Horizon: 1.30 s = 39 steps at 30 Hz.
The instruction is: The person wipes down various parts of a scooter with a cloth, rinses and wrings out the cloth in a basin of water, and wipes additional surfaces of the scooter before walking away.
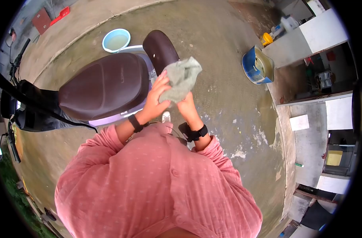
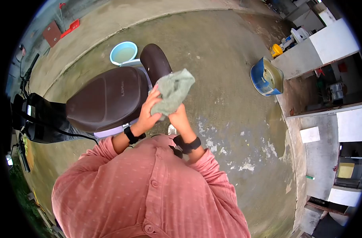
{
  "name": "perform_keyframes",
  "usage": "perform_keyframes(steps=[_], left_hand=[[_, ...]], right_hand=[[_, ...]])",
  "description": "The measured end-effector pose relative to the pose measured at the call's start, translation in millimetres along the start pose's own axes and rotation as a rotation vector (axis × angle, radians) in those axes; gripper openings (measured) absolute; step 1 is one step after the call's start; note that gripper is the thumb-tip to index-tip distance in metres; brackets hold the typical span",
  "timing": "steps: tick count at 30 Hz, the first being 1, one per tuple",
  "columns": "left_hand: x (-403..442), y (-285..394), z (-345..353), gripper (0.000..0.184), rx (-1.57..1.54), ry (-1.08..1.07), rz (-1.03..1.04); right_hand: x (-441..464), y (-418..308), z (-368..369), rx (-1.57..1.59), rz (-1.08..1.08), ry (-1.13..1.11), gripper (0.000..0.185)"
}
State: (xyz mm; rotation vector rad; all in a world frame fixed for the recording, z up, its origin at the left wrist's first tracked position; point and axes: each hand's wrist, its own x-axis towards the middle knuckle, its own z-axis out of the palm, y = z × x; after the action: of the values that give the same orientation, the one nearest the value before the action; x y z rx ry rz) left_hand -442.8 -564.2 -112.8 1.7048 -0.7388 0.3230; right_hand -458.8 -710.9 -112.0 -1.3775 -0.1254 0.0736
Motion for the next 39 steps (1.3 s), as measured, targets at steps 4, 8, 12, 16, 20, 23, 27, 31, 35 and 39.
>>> perform_keyframes(steps=[4, 8, 12, 16, 20, 23, 27, 31, 35, 39], left_hand=[[7, 3, 5, 0.030, 0.223, -0.027, 0.102], [42, 2, -3, 0.034, 0.188, 0.090, 0.180], [71, -36, -36, 0.029, 0.317, 0.473, -0.058], [91, -94, -53, 0.030, -0.397, 0.621, -0.119], [94, -94, -68, 0.041, -0.320, 0.544, -0.165], [102, -52, -53, 0.039, -0.672, 0.627, -0.388], [45, -39, -26, 0.041, -1.165, 0.674, -0.565], [-23, -26, 1, 0.041, -0.953, 0.657, -0.899], [-55, -19, 12, 0.041, -0.585, 0.524, -1.087], [-43, -32, 6, 0.041, -0.207, 0.412, -1.083]], right_hand=[[-14, -3, -19, -0.039, 0.168, -0.024, 0.050], [5, -20, -53, -0.199, 0.621, -0.392, 0.049], [1, -17, -48, 0.165, 0.199, -0.435, 0.078], [19, -45, -44, 0.050, 0.271, -0.614, 0.084], [23, -40, -52, 0.092, 0.254, -0.639, 0.079], [40, -45, -65, -0.041, 0.220, -0.522, 0.054], [81, -138, -95, -0.171, -0.229, -0.068, 0.032], [95, -262, -115, -0.264, -1.129, 0.042, 0.046], [106, -307, -129, -0.470, -1.486, -0.040, 0.046], [121, -337, -153, -0.600, -1.614, -0.053, 0.046]])
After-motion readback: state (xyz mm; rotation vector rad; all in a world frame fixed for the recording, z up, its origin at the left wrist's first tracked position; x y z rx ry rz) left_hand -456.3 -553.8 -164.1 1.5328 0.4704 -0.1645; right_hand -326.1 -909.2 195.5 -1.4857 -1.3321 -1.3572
